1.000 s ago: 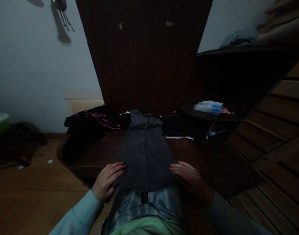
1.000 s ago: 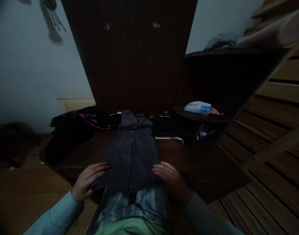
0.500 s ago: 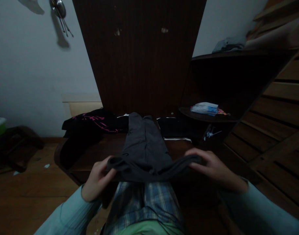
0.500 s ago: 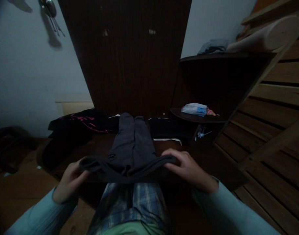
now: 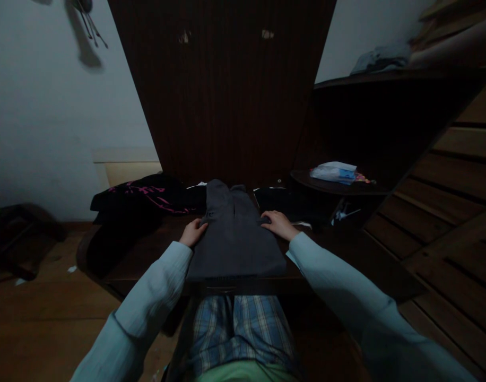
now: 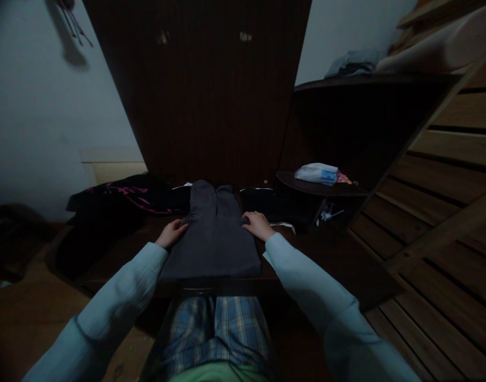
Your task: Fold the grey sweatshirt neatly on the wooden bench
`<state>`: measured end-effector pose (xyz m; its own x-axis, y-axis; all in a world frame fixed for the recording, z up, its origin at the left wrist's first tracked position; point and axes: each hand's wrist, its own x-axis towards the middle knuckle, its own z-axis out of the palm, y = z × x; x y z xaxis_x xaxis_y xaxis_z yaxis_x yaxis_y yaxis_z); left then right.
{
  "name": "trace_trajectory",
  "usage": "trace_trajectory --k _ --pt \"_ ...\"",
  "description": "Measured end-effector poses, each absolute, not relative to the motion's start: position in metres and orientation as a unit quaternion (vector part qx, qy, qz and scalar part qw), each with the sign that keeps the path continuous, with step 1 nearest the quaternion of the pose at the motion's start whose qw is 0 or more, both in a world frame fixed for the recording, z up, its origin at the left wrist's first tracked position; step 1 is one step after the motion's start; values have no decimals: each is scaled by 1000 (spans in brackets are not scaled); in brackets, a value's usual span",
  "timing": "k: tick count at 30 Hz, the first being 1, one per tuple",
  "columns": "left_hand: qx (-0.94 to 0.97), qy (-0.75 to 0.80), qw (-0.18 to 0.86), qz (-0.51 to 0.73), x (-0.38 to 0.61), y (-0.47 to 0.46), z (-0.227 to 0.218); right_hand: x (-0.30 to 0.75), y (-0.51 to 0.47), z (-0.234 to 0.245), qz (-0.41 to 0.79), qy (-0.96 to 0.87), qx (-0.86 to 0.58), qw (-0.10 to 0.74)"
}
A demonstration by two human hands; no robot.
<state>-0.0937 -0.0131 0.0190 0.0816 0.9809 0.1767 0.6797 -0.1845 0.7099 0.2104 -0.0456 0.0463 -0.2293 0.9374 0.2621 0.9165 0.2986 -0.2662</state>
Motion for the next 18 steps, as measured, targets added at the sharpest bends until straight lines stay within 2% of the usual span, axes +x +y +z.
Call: trace_trajectory --k 4,8,11,15,18 --pt "687 578 228 377 -94 -17 10 212 -47 45 16 -767 -602 222" --pt "677 601 222 361 -91 -21 11 211 -53 40 -31 -760 -608 229" --pt "667 620 213 355 -98 -33 17 213 -69 38 -53 -723 -632 275" --pt "659 612 197 392 -121 -74 21 228 -108 31 44 -681 -636 362" --pt "675 593 224 377 -135 -114 19 239 -142 18 171 -672 -620 367"
